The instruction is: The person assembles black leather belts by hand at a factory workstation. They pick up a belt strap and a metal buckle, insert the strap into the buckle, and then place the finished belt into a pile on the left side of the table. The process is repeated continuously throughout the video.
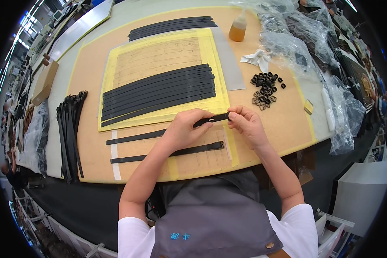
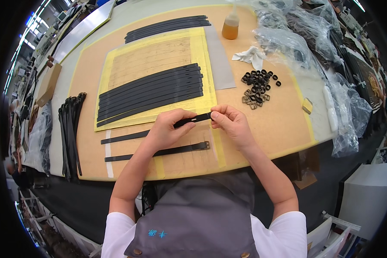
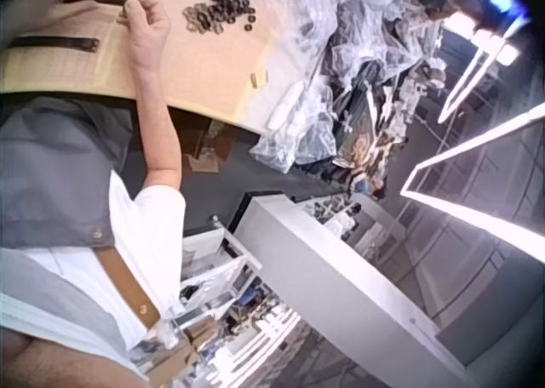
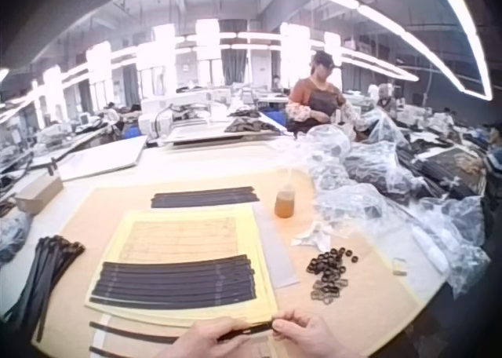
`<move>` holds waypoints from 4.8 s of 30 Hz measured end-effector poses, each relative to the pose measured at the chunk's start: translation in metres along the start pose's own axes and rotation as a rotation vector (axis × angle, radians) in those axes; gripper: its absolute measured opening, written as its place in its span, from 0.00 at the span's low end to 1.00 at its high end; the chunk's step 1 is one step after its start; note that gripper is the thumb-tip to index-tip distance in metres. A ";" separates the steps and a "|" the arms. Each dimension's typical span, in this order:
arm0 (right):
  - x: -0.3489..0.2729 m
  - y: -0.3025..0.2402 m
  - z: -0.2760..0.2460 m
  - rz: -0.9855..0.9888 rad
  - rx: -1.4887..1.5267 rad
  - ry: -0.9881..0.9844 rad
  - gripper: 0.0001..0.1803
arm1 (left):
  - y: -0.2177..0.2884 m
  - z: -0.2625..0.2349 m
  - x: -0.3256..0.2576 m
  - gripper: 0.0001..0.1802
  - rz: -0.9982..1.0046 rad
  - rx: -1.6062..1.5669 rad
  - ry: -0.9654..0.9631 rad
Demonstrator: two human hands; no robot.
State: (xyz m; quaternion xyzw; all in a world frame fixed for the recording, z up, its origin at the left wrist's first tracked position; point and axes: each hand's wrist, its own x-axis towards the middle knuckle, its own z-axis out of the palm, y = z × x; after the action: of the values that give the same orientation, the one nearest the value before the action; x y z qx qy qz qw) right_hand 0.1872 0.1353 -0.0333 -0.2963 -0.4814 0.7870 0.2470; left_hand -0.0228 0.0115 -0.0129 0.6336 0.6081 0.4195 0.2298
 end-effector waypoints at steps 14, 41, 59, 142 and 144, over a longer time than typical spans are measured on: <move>0.022 -0.046 -0.043 -0.561 -1.233 0.288 0.08 | -0.003 -0.002 -0.006 0.16 0.046 -0.039 0.038; 0.020 -0.047 -0.036 -0.247 -0.653 -0.234 0.06 | 0.009 -0.009 -0.011 0.12 -0.075 -0.305 0.003; 0.008 -0.045 0.024 -0.351 -0.901 -0.582 0.04 | 0.011 -0.012 -0.015 0.10 -0.154 -0.288 -0.201; 0.014 -0.033 0.019 0.295 -0.428 -0.342 0.12 | 0.000 0.005 -0.012 0.11 -0.057 -0.153 -0.045; 0.014 -0.032 0.018 0.292 -0.433 -0.342 0.12 | -0.001 0.005 -0.012 0.11 -0.047 -0.145 -0.040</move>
State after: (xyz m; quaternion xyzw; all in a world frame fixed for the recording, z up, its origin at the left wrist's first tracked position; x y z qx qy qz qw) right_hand 0.1678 0.1465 -0.0013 -0.2715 -0.6249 0.7316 -0.0219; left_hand -0.0183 0.0008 -0.0194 0.6091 0.5861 0.4442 0.2969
